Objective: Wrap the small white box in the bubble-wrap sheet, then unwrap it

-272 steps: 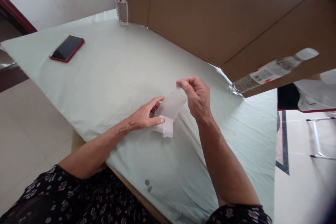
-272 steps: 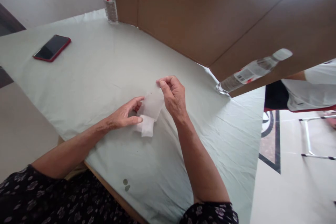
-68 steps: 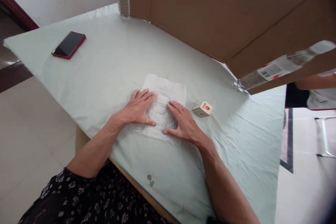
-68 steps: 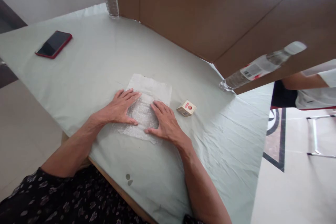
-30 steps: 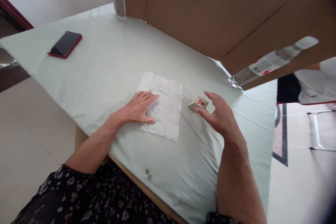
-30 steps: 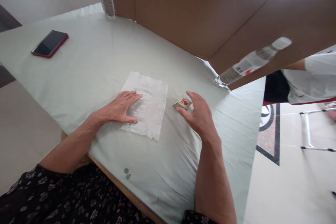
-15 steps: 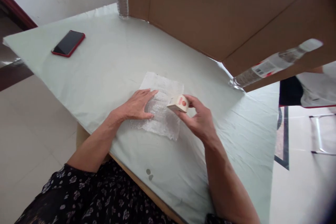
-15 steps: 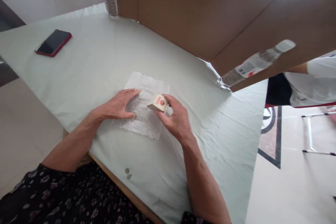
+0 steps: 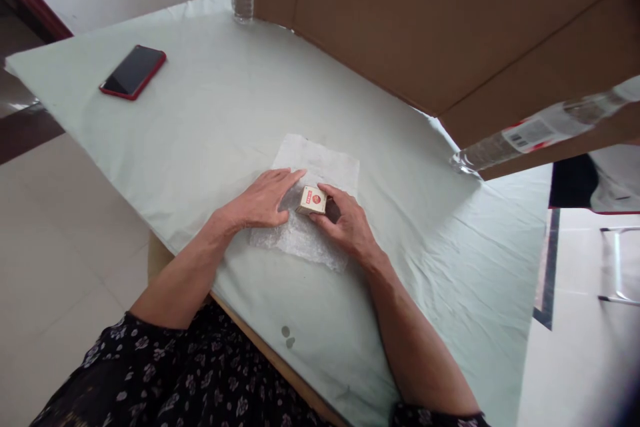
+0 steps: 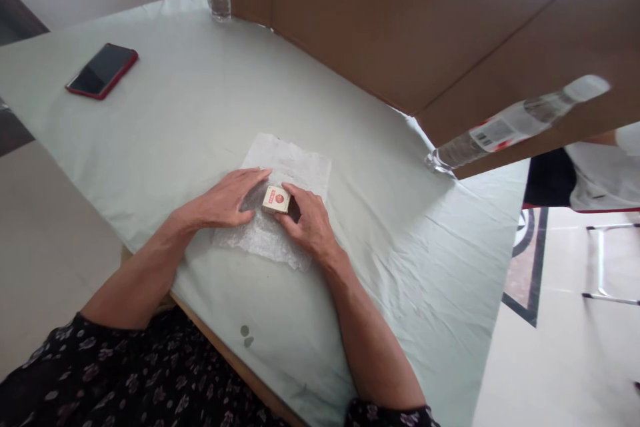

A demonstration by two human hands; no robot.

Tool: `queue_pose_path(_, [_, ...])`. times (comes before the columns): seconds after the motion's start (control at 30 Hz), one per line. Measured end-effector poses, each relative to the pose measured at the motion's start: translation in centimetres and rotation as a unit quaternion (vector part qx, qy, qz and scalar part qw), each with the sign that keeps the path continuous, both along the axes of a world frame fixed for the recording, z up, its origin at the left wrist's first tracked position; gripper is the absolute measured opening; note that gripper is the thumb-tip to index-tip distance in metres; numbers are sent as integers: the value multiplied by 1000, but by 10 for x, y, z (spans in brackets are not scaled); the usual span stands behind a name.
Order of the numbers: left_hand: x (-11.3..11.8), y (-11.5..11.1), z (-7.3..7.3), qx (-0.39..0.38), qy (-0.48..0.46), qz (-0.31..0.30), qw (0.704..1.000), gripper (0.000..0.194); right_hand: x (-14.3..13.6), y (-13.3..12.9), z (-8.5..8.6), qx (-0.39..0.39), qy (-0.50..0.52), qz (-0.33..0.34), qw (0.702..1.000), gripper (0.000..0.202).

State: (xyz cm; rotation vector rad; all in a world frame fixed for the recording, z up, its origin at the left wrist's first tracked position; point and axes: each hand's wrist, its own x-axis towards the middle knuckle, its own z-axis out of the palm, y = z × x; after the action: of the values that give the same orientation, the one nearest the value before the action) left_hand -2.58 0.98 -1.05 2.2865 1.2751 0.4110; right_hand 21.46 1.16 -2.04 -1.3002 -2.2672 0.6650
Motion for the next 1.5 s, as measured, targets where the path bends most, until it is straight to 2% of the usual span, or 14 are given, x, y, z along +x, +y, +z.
queue_pose_path(0.1, [0, 0, 0, 0, 4, -2, 1000, 84, -1, -1, -5, 7, 9, 3, 1000, 55])
queue_pose_path(0.3, [1, -1, 2, 1, 0, -10, 1000, 83, 0, -4, -15, 25, 18, 0, 1000, 66])
queue_pose_path(0.47, [2, -2, 0, 22, -10, -7, 1000, 82, 2, -4, -20, 58, 51, 6, 997, 64])
queue_pose_path(0.97, [8, -6, 2, 22, -12, 25, 999, 79, 4, -2, -18, 74, 56, 17, 996, 54])
queue_pose_path(1.5, [5, -2, 4, 12, 21, 10, 1000, 80, 2, -1, -20, 31, 50, 17, 998, 55])
